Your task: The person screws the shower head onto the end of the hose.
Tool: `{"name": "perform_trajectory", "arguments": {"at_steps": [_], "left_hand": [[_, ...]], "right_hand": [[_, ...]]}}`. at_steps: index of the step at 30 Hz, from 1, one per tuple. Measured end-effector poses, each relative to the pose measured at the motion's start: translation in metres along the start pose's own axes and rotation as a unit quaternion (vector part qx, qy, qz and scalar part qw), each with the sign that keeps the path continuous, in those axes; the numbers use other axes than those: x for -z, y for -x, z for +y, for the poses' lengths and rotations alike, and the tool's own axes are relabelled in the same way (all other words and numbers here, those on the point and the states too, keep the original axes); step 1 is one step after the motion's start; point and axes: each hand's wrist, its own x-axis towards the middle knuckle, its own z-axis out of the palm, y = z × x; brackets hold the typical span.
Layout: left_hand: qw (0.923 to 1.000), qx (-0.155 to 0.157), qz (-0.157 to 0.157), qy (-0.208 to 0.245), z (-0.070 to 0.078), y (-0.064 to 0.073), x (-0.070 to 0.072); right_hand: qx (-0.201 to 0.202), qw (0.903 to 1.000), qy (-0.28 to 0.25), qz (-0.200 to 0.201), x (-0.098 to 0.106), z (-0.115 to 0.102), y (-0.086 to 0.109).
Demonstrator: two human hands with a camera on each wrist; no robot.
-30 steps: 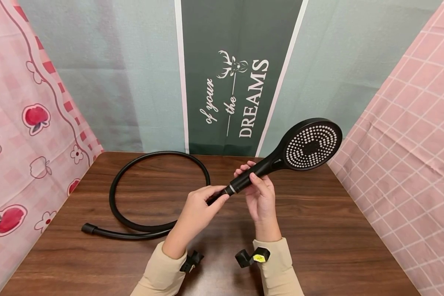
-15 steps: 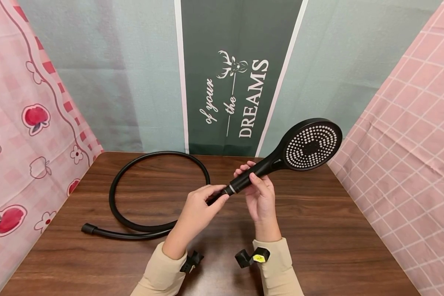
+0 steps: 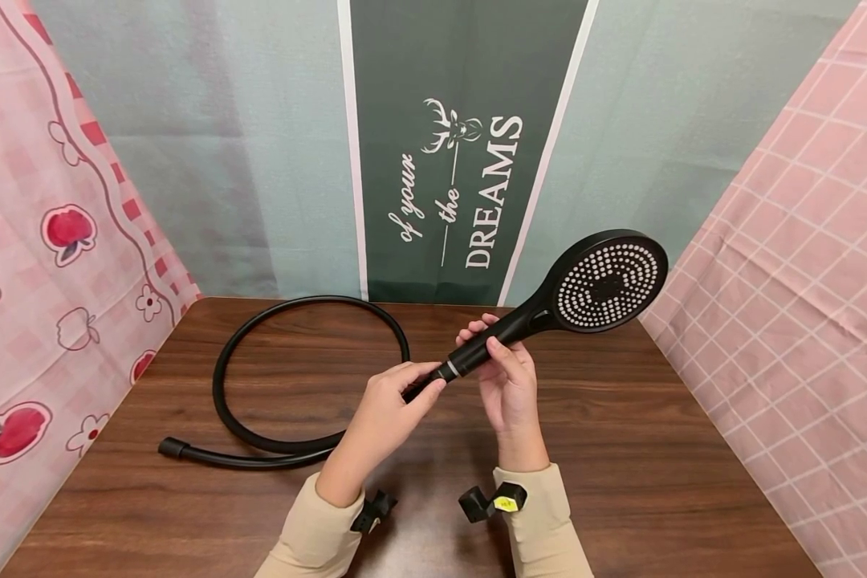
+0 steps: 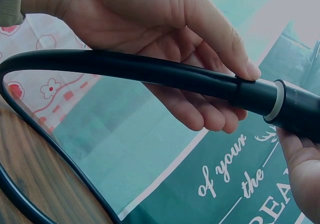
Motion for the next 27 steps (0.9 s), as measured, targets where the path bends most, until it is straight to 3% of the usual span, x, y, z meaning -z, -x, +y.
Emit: {"name": "perform_trajectory", "arguments": {"at_steps": [15, 27], "left_hand": [[0.9993, -0.028, 0.012, -0.02, 0.0011, -0.0004, -0.0006], [0.9999, -0.009, 0.006, -0.004, 0.0024, -0.0003, 0.0]], "right_hand": [[0.002, 1.0, 0.006, -0.001, 0.0012, 0.0004, -0.0006], [0.001, 1.0, 0.003, -0.005, 0.0008, -0.0005, -0.0005]]}}
